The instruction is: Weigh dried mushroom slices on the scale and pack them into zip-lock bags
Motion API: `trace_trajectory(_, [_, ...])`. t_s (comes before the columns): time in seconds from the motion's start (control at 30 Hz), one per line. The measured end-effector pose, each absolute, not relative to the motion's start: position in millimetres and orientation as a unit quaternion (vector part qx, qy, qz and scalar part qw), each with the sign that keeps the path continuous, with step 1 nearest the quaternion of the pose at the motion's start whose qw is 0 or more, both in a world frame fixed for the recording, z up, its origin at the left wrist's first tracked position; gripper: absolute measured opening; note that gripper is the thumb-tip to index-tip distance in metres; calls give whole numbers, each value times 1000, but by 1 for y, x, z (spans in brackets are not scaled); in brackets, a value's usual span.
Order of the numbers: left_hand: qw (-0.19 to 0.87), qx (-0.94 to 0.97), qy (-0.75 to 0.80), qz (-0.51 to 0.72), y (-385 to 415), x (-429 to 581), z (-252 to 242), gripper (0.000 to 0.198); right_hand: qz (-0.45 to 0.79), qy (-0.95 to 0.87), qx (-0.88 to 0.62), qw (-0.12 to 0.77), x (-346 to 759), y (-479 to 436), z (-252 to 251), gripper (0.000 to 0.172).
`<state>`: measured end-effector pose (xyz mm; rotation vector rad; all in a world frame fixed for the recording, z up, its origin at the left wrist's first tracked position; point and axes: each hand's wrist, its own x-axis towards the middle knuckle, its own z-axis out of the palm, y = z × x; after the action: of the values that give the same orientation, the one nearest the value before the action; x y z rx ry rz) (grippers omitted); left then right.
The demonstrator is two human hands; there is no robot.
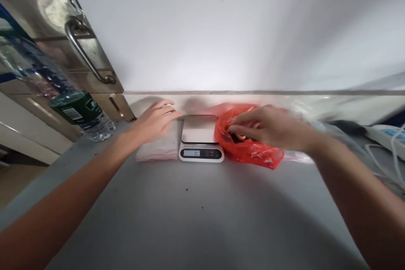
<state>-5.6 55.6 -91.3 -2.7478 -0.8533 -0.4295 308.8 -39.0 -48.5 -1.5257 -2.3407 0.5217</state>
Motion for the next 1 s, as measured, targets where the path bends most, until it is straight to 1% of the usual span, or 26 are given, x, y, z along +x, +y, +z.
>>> trace_trajectory(0.07, [98,-938,-260,-206,47,27,-86,49,124,-754,-639,83,340,-36,-44,38])
trace_trajectory(0.1, [86,-940,-242,-225,42,46,-84,47,115,-730,-671,61,353,-34,-45,37])
trace_trajectory(0.17, [59,-952,-205,-219,32,86,-80,42,113,-699,-705,37,371,-30,-51,27])
trace_trajectory(0.2, [55,-958,-196,-203,28,106,-79,41,118,-693,-710,41,377,-29,-54,19])
trace_trajectory(0.23, [58,-960,-203,-182,26,125,-78,39,121,-691,-711,53,381,-29,-57,17])
trace_trajectory(0.27, [66,-960,-222,-154,24,141,-77,36,121,-691,-710,71,383,-29,-58,26])
trace_trajectory(0.3, [79,-957,-250,-125,24,155,-77,33,120,-691,-706,93,384,-30,-57,39])
trace_trajectory(0.37, [100,-935,-324,-107,27,176,-77,32,126,-692,-699,129,386,-33,-52,61])
trace_trajectory(0.4, [99,-922,-358,-111,30,182,-76,36,135,-691,-696,139,388,-36,-47,67])
trace_trajectory(0.43, [88,-911,-385,-121,34,187,-76,40,147,-687,-697,143,391,-39,-41,68])
trace_trajectory(0.47, [71,-903,-403,-132,37,189,-74,41,159,-681,-700,144,396,-42,-36,65])
trace_trajectory(0.5, [48,-899,-412,-143,40,191,-72,39,168,-670,-708,145,402,-44,-30,58])
trace_trajectory(0.6, [12,-900,-401,-169,41,189,-63,26,156,-618,-757,143,426,-48,-21,27])
trace_trajectory(0.63, [11,-904,-386,-181,39,188,-60,24,141,-595,-778,141,435,-48,-20,18])
trace_trajectory(0.67, [13,-909,-367,-196,35,187,-56,25,126,-569,-801,138,443,-48,-20,12])
trace_trajectory(0.73, [7,-922,-320,-216,26,186,-50,26,119,-512,-840,131,455,-50,-24,14])
trace_trajectory(0.8, [-19,-941,-274,-196,16,186,-48,27,142,-468,-863,125,461,-53,-29,18])
trace_trajectory(0.9, [-70,-969,-212,-108,4,188,-54,33,182,-436,-875,110,462,-59,-40,19])
trace_trajectory(0.97, [-73,-977,-192,-51,2,191,-62,36,200,-428,-876,95,462,-60,-48,20])
trace_trajectory(1.0, [-59,-978,-197,-28,2,193,-66,36,207,-425,-877,87,463,-60,-52,20])
